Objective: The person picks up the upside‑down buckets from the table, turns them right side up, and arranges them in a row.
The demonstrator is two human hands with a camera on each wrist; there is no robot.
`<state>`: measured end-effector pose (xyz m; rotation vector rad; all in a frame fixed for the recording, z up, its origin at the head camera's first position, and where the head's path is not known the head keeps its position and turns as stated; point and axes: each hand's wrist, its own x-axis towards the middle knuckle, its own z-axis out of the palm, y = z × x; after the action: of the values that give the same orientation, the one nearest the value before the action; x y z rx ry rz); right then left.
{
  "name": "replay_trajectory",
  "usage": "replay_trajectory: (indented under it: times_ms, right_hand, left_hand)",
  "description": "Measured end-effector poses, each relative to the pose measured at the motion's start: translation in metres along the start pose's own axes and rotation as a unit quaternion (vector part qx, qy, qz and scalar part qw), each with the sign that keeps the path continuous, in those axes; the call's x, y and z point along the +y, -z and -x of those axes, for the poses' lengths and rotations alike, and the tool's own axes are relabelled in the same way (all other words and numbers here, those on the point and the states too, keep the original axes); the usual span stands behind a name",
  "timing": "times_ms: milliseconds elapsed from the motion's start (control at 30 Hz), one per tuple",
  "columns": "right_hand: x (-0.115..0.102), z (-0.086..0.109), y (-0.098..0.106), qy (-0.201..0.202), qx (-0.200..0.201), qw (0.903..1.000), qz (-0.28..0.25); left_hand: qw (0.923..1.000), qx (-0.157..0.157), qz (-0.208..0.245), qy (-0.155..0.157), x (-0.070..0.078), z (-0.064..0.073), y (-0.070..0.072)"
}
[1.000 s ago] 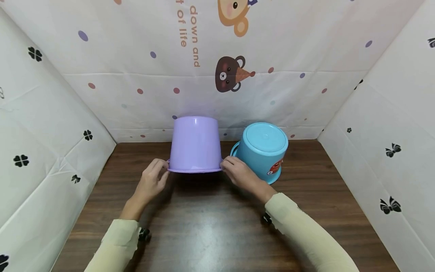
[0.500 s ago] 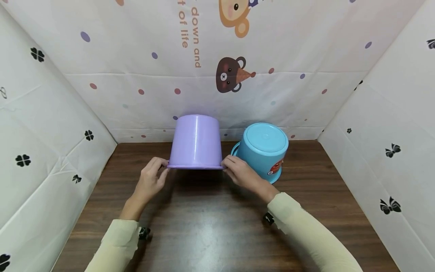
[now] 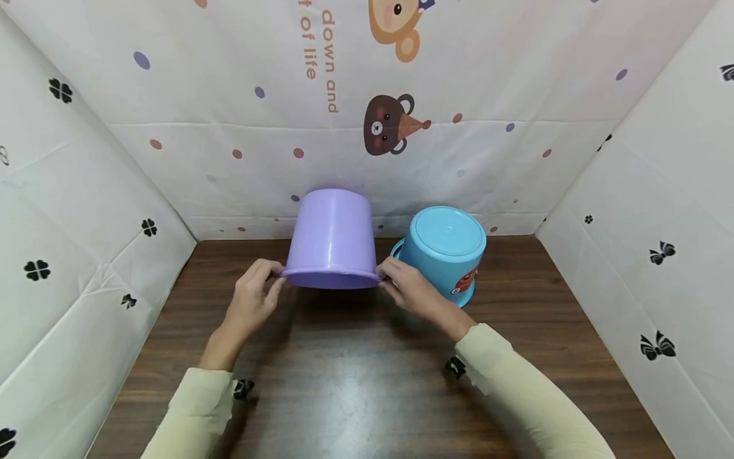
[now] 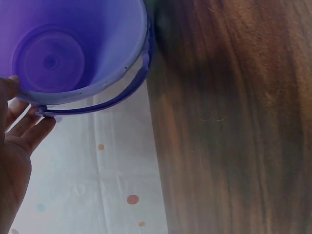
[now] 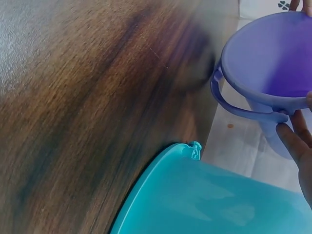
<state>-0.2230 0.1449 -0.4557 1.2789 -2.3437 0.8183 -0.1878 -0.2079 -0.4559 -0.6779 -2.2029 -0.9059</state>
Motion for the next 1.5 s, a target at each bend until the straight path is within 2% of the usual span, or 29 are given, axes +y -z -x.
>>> replay_trajectory:
  times_ms: [200, 533, 733, 900, 1267, 1500]
  right_hand:
    - [0.0, 0.0, 0.003, -0.02, 0.003, 0.9991, -0.036]
    - [-0.002, -0.001, 0.01, -0.069, -0.009, 0.9944, -0.08]
    - [-0.001, -0.002, 0.013, -0.086, 0.004, 0.9927, -0.084]
    - [-0.002, -0.006, 0.017, -0.1, -0.001, 0.9911, -0.088]
    - [-0.004, -0.012, 0.023, -0.154, -0.011, 0.9815, -0.113]
    - [-0.004, -0.014, 0.026, -0.197, -0.028, 0.9703, -0.137]
  left_hand:
    - [0.9999, 0.011, 0.012, -0.002, 0.003, -0.006, 0.002]
    - [0.999, 0.016, 0.035, 0.023, 0.011, -0.014, 0.007]
    - [0.9983, 0.013, 0.041, 0.039, 0.016, -0.019, 0.009]
    - [0.9973, 0.017, 0.044, 0.057, 0.018, -0.023, 0.011]
    - [0.9953, 0.008, 0.053, 0.081, 0.023, -0.033, 0.014]
    - [0.9936, 0.002, 0.048, 0.102, 0.025, -0.037, 0.014]
